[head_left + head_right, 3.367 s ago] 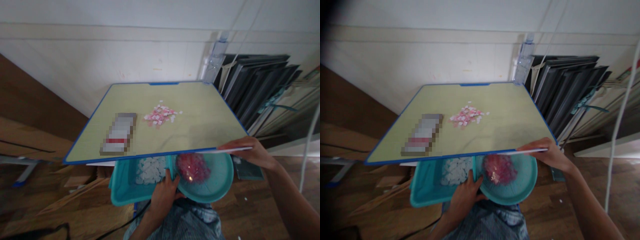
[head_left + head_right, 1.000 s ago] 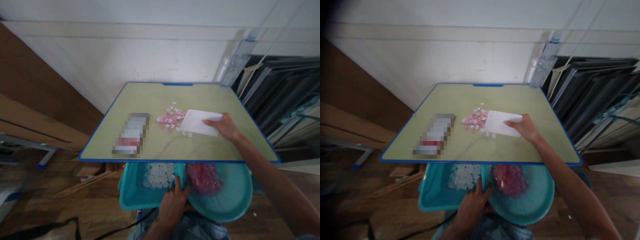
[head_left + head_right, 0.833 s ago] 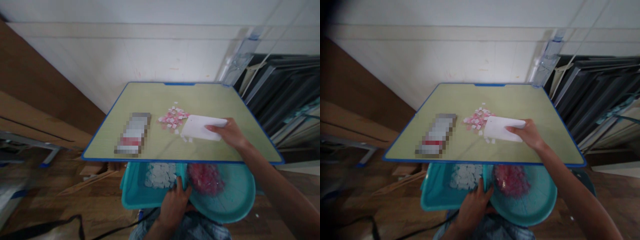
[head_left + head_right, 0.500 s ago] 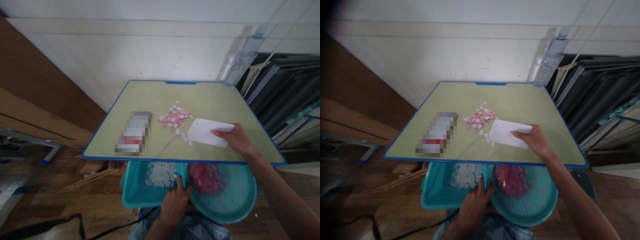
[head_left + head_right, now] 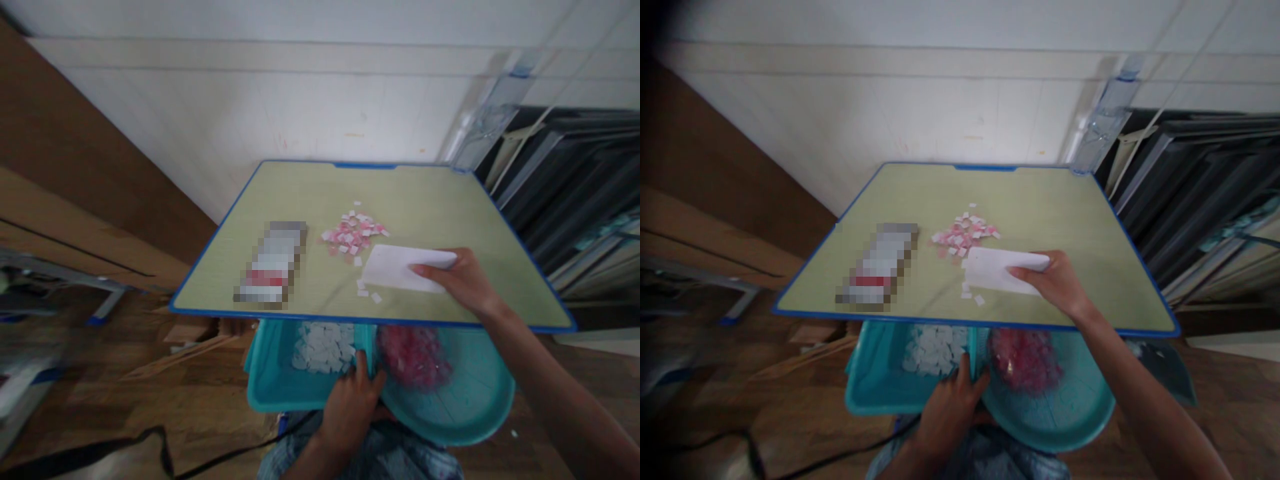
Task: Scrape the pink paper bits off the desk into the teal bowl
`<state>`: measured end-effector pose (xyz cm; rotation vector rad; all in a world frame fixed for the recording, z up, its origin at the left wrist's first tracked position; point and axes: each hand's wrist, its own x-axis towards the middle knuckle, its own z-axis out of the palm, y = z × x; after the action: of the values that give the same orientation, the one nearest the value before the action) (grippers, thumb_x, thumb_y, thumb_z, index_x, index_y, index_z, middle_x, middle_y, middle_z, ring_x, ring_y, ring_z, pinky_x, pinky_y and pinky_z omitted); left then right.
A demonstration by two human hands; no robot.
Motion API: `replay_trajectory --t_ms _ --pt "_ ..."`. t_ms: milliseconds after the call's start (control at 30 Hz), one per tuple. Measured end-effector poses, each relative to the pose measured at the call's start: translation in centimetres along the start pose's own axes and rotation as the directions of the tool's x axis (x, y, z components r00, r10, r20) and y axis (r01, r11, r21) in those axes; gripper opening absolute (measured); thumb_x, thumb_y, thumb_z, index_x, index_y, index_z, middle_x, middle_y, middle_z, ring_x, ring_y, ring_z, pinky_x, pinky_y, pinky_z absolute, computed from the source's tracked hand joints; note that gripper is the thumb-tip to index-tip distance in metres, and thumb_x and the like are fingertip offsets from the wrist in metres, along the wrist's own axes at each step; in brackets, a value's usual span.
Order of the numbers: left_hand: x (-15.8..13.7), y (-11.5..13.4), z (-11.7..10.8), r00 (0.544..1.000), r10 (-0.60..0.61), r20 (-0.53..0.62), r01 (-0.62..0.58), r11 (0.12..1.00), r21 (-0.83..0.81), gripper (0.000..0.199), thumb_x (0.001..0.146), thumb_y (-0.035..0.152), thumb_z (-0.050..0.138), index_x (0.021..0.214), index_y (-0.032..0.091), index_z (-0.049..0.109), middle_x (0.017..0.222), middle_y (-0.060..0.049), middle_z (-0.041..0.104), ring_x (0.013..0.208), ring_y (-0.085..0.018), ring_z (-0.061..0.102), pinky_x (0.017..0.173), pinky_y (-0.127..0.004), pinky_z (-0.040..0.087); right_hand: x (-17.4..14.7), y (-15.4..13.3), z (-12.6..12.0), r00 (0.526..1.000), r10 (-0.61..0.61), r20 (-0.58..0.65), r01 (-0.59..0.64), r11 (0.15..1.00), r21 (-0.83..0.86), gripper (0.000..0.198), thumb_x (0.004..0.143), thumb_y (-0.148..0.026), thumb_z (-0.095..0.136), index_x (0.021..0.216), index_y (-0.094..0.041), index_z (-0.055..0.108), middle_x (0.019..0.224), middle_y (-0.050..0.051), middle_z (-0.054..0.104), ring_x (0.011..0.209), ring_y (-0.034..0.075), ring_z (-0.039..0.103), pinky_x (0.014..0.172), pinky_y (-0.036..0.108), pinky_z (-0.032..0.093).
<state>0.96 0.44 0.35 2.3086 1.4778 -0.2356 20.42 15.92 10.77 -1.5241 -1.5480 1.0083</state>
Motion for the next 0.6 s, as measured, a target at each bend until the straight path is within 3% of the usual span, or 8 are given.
replay_trajectory --t_ms 100,167,233,367,500,600 --pt "0.0 0.0 0.0 1.000 -0.001 -0.007 0.001 1.000 0.000 0.060 0.065 0.054 0.058 0.118 0.028 0.046 0.125 -0.019 0.040 0.079 -0.026 0.063 0.062 -0.038 0.053 0.9 0.3 -0.6 0.986 -0.024 -0.167 0.035 0.997 0.063 0.027 0.055 -0.038 0.075 0.066 -0.015 0.067 0.055 0.000 0.063 0.045 0.013 0.052 0.039 0.023 0.038" --pt "0.0 0.0 0.0 1.000 -0.007 -0.007 0.007 1.000 -0.003 0.060 0.064 0.054 0.059 0.117 0.028 0.047 0.125 -0.019 0.041 0.079 -0.025 0.063 0.062 -0.038 0.053 2.0 1.0 -1.3 0.949 -0.036 -0.313 0.083 0.987 0.138 0.030 0.052 -0.038 0.076 0.070 -0.016 0.067 0.061 0.002 0.065 0.051 0.015 0.056 0.042 0.025 0.041" --pt "0.0 0.0 0.0 1.000 -0.008 -0.007 0.008 1.000 -0.005 0.061 0.064 0.054 0.059 0.118 0.028 0.046 0.125 -0.019 0.041 0.079 -0.026 0.063 0.063 -0.038 0.053 3.0 1.7 -1.8 0.927 -0.034 -0.374 0.104 0.980 0.168 0.033 0.050 -0.038 0.077 0.072 -0.016 0.066 0.066 0.003 0.067 0.055 0.017 0.058 0.046 0.028 0.044" --pt "0.0 0.0 -0.2 1.000 -0.004 0.016 0.005 1.000 -0.004 0.062 0.065 0.053 0.059 0.120 0.028 0.044 0.125 -0.019 0.040 0.081 -0.025 0.063 0.064 -0.038 0.053 3.7 2.4 -2.1 0.930 -0.009 -0.368 0.072 0.985 0.158 0.030 0.049 -0.037 0.078 0.069 -0.019 0.066 0.065 0.003 0.067 0.054 0.018 0.058 0.043 0.028 0.042" --pt "0.0 0.0 -0.3 0.999 -0.013 0.033 0.013 1.000 -0.008 0.061 0.067 0.051 0.060 0.121 0.028 0.044 0.127 -0.019 0.038 0.082 -0.025 0.062 0.065 -0.038 0.053 2.8 1.3 -1.4 0.966 0.002 -0.260 0.013 0.998 0.056 0.026 0.051 -0.040 0.077 0.062 -0.020 0.064 0.054 0.001 0.062 0.045 0.015 0.051 0.037 0.026 0.035" --pt "-0.1 0.0 -0.2 0.999 -0.011 0.034 0.012 1.000 -0.016 0.060 0.067 0.053 0.059 0.120 0.029 0.044 0.127 -0.018 0.038 0.081 -0.025 0.062 0.065 -0.038 0.052 2.3 0.1 -0.4 0.983 -0.028 -0.181 0.036 0.999 0.042 0.026 0.054 -0.041 0.074 0.059 -0.018 0.063 0.052 0.000 0.060 0.044 0.013 0.049 0.038 0.025 0.033"
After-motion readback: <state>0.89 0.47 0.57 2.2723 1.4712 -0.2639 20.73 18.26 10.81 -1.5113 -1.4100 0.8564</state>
